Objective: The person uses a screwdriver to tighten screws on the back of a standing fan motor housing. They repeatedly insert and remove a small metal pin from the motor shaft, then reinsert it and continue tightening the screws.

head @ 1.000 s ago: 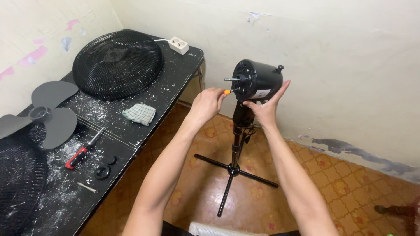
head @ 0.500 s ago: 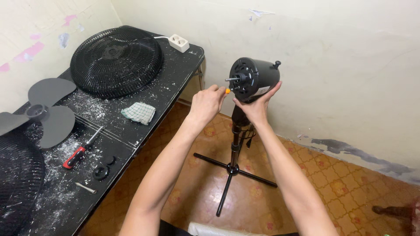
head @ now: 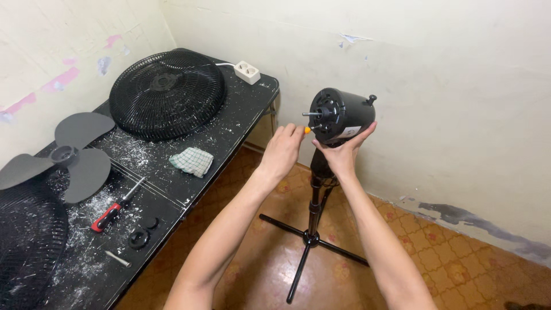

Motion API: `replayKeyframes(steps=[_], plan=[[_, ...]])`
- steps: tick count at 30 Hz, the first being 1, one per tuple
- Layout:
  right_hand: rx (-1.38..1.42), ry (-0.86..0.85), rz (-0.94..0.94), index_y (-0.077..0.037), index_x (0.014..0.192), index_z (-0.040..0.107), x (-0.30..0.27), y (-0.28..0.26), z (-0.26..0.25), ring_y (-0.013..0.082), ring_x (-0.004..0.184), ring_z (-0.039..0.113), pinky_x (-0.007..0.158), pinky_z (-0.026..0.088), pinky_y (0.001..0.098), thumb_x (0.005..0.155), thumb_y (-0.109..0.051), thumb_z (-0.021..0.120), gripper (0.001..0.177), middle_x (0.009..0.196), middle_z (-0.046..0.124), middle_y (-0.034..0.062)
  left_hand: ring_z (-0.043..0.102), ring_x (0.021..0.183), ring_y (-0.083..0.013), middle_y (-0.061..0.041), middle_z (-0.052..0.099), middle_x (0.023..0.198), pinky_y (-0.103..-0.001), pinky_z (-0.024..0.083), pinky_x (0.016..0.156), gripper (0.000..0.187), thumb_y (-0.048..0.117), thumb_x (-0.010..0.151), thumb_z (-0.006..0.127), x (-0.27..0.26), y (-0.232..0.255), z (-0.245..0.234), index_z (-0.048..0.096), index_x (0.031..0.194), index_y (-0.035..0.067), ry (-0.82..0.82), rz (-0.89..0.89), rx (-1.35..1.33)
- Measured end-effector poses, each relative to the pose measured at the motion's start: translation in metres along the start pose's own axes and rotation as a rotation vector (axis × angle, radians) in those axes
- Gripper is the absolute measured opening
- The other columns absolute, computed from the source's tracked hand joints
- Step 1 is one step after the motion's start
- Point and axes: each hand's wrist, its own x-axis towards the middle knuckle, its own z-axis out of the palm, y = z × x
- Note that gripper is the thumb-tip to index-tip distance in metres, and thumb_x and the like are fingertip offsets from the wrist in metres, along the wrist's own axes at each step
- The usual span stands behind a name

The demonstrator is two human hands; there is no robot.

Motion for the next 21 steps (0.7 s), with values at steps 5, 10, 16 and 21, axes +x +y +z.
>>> replayKeyframes(steps=[5,10,16,21], plan=[[0.04,-0.051,0.12,-0.001,0.152,-0.036,-0.005,-0.008,-0.007,0.0411,0.157,0.022,0.128,0.024,0.0445,0.067,-0.025,0.103,0.164,0.167,0.002,0.035,0.058,0.097,-0.0318,-0.011,0.059,0.105,-0.042,0.052,0.086,0.035,0.005,0.092,0.053,0.009,-0.003,-0.019,0.066,0.124,0.006,-0.041,0.068,0.019],[0.021,-0.041,0.098,-0.003,0.152,-0.035,-0.015,-0.011,-0.013,0.0428,0.156,0.024,0.126,0.026,0.0454,0.067,-0.024,0.103,0.163,0.166,0.005,0.0373,0.06,0.094,-0.0333,-0.015,0.062,0.098,-0.043,0.051,0.087,0.023,0.022,0.104,0.059,0.013,-0.003,-0.027,0.065,0.109,0.0,-0.131,-0.041,-0.004],[0.049,-0.051,0.131,-0.003,0.153,-0.034,-0.007,-0.002,-0.015,0.0418,0.156,0.026,0.127,0.028,0.045,0.067,-0.026,0.103,0.163,0.167,0.008,0.0358,0.063,0.085,-0.0343,-0.014,0.062,0.091,-0.046,0.052,0.075,0.023,0.025,0.105,0.06,0.023,-0.003,-0.017,0.067,0.102,0.004,-0.23,-0.092,-0.009],[0.029,-0.05,0.106,-0.004,0.153,-0.033,0.01,0.0,0.002,0.044,0.157,0.02,0.127,0.027,0.046,0.067,-0.026,0.104,0.164,0.167,0.0,0.0365,0.065,0.084,-0.0329,-0.012,0.062,0.092,-0.045,0.053,0.074,0.014,0.018,0.099,0.062,0.03,-0.007,-0.012,0.064,0.104,0.005,-0.055,0.038,0.057]])
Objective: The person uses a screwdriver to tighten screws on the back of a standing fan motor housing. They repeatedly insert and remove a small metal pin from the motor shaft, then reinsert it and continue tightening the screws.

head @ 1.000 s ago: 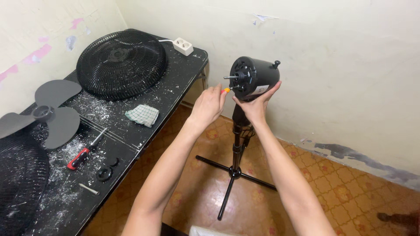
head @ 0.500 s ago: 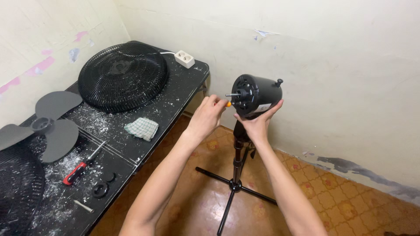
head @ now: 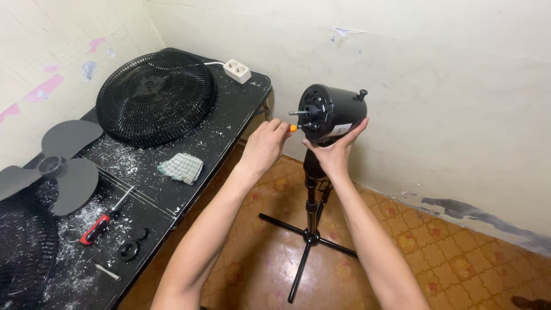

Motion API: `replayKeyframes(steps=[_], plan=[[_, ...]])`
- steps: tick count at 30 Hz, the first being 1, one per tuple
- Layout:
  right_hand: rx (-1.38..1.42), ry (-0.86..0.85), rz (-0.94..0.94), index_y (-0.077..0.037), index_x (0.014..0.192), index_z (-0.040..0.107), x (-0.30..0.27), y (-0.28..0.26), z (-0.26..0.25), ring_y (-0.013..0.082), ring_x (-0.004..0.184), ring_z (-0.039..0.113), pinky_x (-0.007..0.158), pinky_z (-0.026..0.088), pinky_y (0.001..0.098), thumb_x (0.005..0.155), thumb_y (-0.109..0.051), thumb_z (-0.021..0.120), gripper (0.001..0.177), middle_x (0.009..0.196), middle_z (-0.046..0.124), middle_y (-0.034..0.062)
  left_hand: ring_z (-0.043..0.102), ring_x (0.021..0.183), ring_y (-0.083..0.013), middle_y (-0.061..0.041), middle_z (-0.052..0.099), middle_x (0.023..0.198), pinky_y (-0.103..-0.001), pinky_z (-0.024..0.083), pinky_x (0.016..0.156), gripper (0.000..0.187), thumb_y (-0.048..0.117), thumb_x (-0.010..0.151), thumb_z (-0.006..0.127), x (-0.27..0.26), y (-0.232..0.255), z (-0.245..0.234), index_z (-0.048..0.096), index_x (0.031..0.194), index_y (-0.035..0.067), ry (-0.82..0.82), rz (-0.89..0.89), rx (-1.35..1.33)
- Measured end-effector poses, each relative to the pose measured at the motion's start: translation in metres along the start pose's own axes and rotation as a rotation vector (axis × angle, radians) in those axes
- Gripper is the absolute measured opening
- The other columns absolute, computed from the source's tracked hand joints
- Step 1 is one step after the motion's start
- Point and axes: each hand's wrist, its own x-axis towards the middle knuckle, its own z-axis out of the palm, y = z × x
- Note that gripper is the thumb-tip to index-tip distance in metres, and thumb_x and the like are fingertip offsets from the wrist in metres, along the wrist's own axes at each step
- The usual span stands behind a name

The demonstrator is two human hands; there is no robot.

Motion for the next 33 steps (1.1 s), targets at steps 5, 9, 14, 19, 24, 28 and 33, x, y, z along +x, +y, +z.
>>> replayKeyframes(steps=[5,9,14,19,24,28,33], plan=[[0.004,-0.007,0.003,-0.005,0.153,-0.033,-0.002,-0.003,0.007,0.0438,0.157,0.02,0.126,0.027,0.046,0.066,-0.028,0.105,0.165,0.167,-0.002,0.0357,0.065,0.086,-0.0334,-0.015,0.061,0.093,-0.045,0.053,0.072,0.016,0.019,0.099,0.062,-0.006,-0.007,-0.003,0.062,0.105,0.004,-0.042,-0.043,-0.007],[-0.018,0.011,-0.011,-0.006,0.152,-0.033,-0.005,-0.004,0.005,0.0441,0.157,0.019,0.126,0.026,0.0462,0.065,-0.026,0.105,0.165,0.167,-0.003,0.036,0.063,0.085,-0.0351,-0.015,0.061,0.094,-0.046,0.053,0.076,0.024,0.019,0.106,0.06,-0.009,-0.004,0.008,0.06,0.113,-0.003,0.036,-0.113,0.027],[-0.038,-0.007,0.044,-0.005,0.152,-0.035,-0.006,-0.002,-0.002,0.0437,0.155,0.024,0.125,0.028,0.046,0.066,-0.024,0.104,0.164,0.166,0.003,0.037,0.059,0.087,-0.0313,-0.01,0.061,0.093,-0.045,0.053,0.08,0.013,0.018,0.101,0.06,-0.003,-0.008,0.012,0.062,0.1,0.004,-0.024,0.027,0.106],[-0.042,-0.013,0.067,-0.006,0.151,-0.036,-0.008,-0.003,-0.005,0.044,0.153,0.029,0.124,0.031,0.0461,0.067,-0.025,0.104,0.164,0.164,0.01,0.0384,0.058,0.088,-0.0291,-0.011,0.058,0.099,-0.041,0.051,0.073,0.019,0.011,0.096,0.06,-0.002,-0.008,0.001,0.064,0.113,0.003,-0.113,0.106,0.181],[-0.037,-0.02,0.07,-0.006,0.151,-0.035,-0.011,-0.006,-0.003,0.0439,0.152,0.032,0.122,0.033,0.0463,0.066,-0.025,0.104,0.164,0.164,0.016,0.0381,0.058,0.087,-0.028,-0.01,0.057,0.096,-0.039,0.052,0.078,0.027,0.027,0.102,0.063,-0.001,-0.009,-0.001,0.062,0.111,0.001,-0.016,0.074,0.176],[-0.018,-0.027,0.101,-0.006,0.152,-0.036,-0.013,-0.006,-0.006,0.0422,0.151,0.036,0.122,0.035,0.0452,0.068,-0.024,0.102,0.163,0.163,0.02,0.037,0.062,0.088,-0.0263,-0.006,0.06,0.097,-0.04,0.052,0.074,0.02,0.029,0.108,0.061,0.002,-0.011,0.002,0.064,0.106,0.009,-0.285,-0.04,0.207],[-0.018,0.005,0.029,-0.006,0.15,-0.037,-0.011,-0.002,-0.006,0.0432,0.151,0.035,0.122,0.035,0.0449,0.069,-0.02,0.102,0.162,0.164,0.017,0.0392,0.06,0.087,-0.0244,-0.005,0.058,0.098,-0.035,0.052,0.066,0.022,0.01,0.088,0.065,0.003,-0.004,0.002,0.063,0.11,0.009,-0.116,0.218,0.299]])
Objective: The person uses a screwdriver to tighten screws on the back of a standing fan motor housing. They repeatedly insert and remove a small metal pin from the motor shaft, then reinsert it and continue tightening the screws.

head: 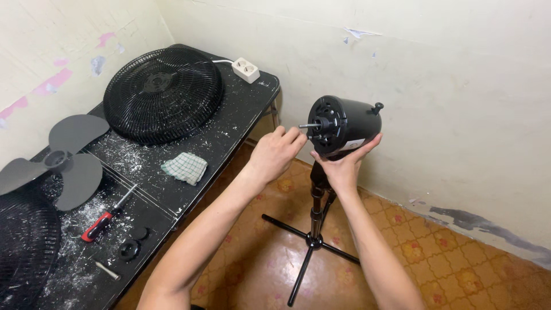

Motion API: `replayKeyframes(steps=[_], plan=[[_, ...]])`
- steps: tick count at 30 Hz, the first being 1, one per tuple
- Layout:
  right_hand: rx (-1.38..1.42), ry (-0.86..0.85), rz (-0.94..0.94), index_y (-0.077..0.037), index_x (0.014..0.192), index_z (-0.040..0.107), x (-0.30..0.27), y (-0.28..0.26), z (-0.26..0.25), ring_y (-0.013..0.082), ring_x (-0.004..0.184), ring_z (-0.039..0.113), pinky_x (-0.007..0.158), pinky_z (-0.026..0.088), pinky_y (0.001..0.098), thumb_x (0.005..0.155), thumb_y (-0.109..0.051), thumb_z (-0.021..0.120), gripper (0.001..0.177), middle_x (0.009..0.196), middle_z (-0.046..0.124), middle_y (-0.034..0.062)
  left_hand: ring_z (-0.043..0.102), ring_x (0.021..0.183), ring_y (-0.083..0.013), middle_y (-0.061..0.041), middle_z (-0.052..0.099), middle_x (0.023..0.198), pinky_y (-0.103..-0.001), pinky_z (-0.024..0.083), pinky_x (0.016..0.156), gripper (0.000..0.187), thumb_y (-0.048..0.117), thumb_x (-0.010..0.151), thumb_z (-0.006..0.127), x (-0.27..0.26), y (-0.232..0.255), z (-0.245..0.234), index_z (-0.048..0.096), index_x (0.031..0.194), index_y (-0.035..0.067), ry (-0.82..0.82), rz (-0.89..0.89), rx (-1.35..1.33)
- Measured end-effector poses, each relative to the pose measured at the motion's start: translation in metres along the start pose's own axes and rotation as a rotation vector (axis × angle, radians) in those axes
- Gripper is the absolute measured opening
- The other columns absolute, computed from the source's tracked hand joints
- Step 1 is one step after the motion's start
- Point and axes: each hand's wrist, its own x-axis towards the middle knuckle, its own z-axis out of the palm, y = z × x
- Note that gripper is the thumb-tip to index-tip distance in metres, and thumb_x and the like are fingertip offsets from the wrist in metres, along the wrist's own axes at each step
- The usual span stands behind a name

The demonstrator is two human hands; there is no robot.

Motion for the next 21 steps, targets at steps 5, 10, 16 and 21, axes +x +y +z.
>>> replayKeyframes(steps=[5,10,16,21], plan=[[-0.006,-0.024,0.036,-0.006,0.15,-0.038,-0.001,0.003,0.001,0.0429,0.151,0.035,0.122,0.034,0.0449,0.07,-0.023,0.102,0.163,0.163,0.018,0.0381,0.058,0.087,-0.0268,-0.009,0.057,0.094,-0.038,0.051,0.072,0.017,0.016,0.095,0.064,0.0,0.003,-0.005,0.063,0.108,0.006,0.177,0.024,-0.051],[-0.022,-0.038,-0.008,-0.006,0.15,-0.037,-0.002,0.002,-0.001,0.0429,0.151,0.034,0.123,0.033,0.0453,0.069,-0.024,0.103,0.163,0.164,0.015,0.0385,0.061,0.082,-0.033,-0.015,0.064,0.085,-0.044,0.053,0.076,0.026,0.024,0.105,0.06,0.0,0.008,-0.013,0.066,0.095,0.001,0.006,-0.228,-0.206],[0.012,-0.042,0.008,-0.006,0.15,-0.037,-0.008,0.003,-0.007,0.0418,0.152,0.035,0.122,0.034,0.0452,0.069,-0.025,0.103,0.163,0.165,0.017,0.0367,0.071,0.064,-0.0273,-0.012,0.069,0.069,-0.041,0.055,0.062,0.036,0.038,0.097,0.061,0.009,-0.013,-0.016,0.072,0.097,0.004,-0.337,-0.479,-0.704],[0.04,-0.04,0.0,-0.006,0.151,-0.037,-0.013,0.002,-0.01,0.0412,0.151,0.036,0.121,0.035,0.045,0.069,-0.024,0.101,0.162,0.164,0.018,0.036,0.061,0.058,-0.015,-0.008,0.066,0.066,-0.035,0.054,0.059,0.041,0.042,0.102,0.059,0.014,-0.024,0.006,0.079,0.103,0.006,-0.545,-0.545,-0.969]])
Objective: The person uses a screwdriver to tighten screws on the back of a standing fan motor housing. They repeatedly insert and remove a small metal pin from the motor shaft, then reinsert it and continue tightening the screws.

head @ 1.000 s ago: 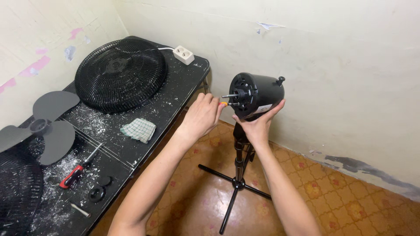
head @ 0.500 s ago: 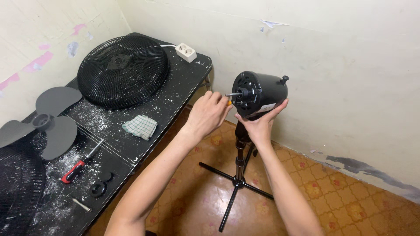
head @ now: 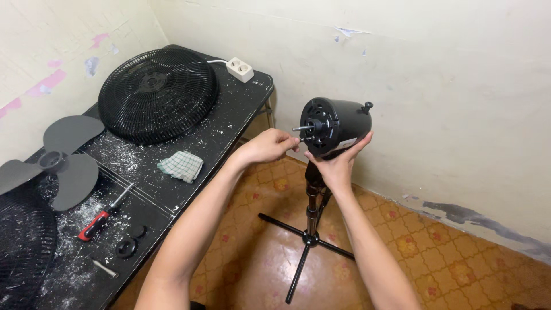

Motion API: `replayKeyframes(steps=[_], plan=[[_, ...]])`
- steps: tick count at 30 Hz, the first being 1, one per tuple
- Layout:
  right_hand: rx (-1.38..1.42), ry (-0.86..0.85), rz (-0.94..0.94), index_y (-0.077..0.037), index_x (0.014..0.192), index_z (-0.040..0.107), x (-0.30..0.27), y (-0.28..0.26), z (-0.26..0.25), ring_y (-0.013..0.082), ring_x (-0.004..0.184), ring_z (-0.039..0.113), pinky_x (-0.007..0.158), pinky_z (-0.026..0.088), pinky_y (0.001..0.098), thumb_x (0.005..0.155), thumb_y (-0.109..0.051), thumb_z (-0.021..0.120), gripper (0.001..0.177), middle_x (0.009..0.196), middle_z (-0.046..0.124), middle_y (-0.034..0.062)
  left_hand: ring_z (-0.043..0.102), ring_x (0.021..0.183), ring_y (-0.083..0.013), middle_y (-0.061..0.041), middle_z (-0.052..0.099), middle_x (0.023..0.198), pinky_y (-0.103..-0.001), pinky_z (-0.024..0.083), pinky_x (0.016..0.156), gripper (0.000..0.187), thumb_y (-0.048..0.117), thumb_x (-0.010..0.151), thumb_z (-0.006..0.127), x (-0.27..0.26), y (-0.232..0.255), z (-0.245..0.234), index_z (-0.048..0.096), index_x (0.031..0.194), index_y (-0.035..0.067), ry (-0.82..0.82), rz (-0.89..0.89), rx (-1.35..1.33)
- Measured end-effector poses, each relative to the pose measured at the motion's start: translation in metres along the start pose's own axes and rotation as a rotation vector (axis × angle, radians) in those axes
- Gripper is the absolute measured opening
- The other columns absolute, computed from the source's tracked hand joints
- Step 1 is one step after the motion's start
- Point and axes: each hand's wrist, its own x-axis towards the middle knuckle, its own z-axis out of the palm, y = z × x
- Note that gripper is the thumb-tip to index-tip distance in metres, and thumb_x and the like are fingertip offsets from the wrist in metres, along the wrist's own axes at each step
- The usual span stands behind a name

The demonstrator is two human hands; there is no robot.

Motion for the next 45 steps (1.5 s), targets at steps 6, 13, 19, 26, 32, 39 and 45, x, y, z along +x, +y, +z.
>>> replayKeyframes(steps=[6,13,19,26,32,39,45], plan=[[-0.024,0.026,-0.033,-0.006,0.151,-0.037,-0.002,0.003,-0.002,0.0425,0.15,0.036,0.121,0.034,0.046,0.07,-0.023,0.102,0.162,0.164,0.017,0.0377,0.067,0.061,-0.0177,-0.006,0.071,0.071,-0.034,0.057,0.061,0.031,0.036,0.095,0.067,0.004,-0.009,0.006,0.078,0.108,0.01,0.154,0.157,0.124],[0.008,0.015,0.019,-0.005,0.151,-0.036,0.004,0.005,0.004,0.0422,0.149,0.038,0.12,0.037,0.0454,0.07,-0.024,0.101,0.161,0.162,0.021,0.0369,0.066,0.075,-0.0302,-0.012,0.063,0.084,-0.041,0.054,0.059,0.033,0.012,0.087,0.065,-0.032,0.019,0.038,0.073,0.117,0.003,0.577,0.557,0.884],[0.023,-0.003,-0.032,-0.005,0.151,-0.036,0.002,0.003,0.003,0.0422,0.15,0.038,0.121,0.036,0.0458,0.071,-0.022,0.101,0.16,0.163,0.022,0.0364,0.068,0.075,-0.0332,-0.018,0.068,0.08,-0.043,0.055,0.07,0.032,0.027,0.1,0.061,-0.034,0.022,0.036,0.071,0.09,-0.001,0.474,0.282,0.673],[0.011,-0.021,0.028,-0.007,0.151,-0.037,-0.004,0.002,-0.005,0.0398,0.148,0.04,0.119,0.037,0.0455,0.069,-0.022,0.101,0.161,0.162,0.024,0.0339,0.057,0.059,-0.0176,-0.01,0.065,0.071,-0.035,0.047,0.055,0.036,0.034,0.102,0.054,0.008,-0.021,0.016,0.072,0.094,0.003,-0.042,-0.139,-0.062],[0.004,0.004,-0.009,-0.008,0.151,-0.037,-0.009,0.003,-0.008,0.0394,0.15,0.037,0.12,0.037,0.0455,0.069,-0.023,0.101,0.161,0.165,0.019,0.0335,0.058,0.062,-0.0117,0.0,0.064,0.07,-0.028,0.05,0.058,0.033,0.033,0.106,0.057,0.01,-0.029,0.019,0.07,0.101,0.003,-0.088,0.041,-0.081],[-0.007,0.027,-0.036,-0.008,0.149,-0.039,-0.011,0.006,-0.01,0.041,0.151,0.033,0.12,0.034,0.0466,0.07,-0.02,0.101,0.161,0.165,0.013,0.0347,0.068,0.074,-0.032,-0.014,0.064,0.087,-0.04,0.054,0.058,0.023,0.014,0.089,0.058,-0.036,0.009,0.062,0.066,0.107,0.001,0.641,0.532,0.919],[0.03,0.01,-0.036,-0.009,0.15,-0.039,-0.011,0.007,-0.011,0.0393,0.151,0.035,0.121,0.035,0.0461,0.071,-0.019,0.1,0.16,0.166,0.017,0.0328,0.066,0.068,-0.0293,-0.008,0.063,0.078,-0.04,0.053,0.062,0.032,0.029,0.108,0.057,-0.019,-0.015,0.056,0.07,0.096,0.003,0.405,0.387,0.564]])
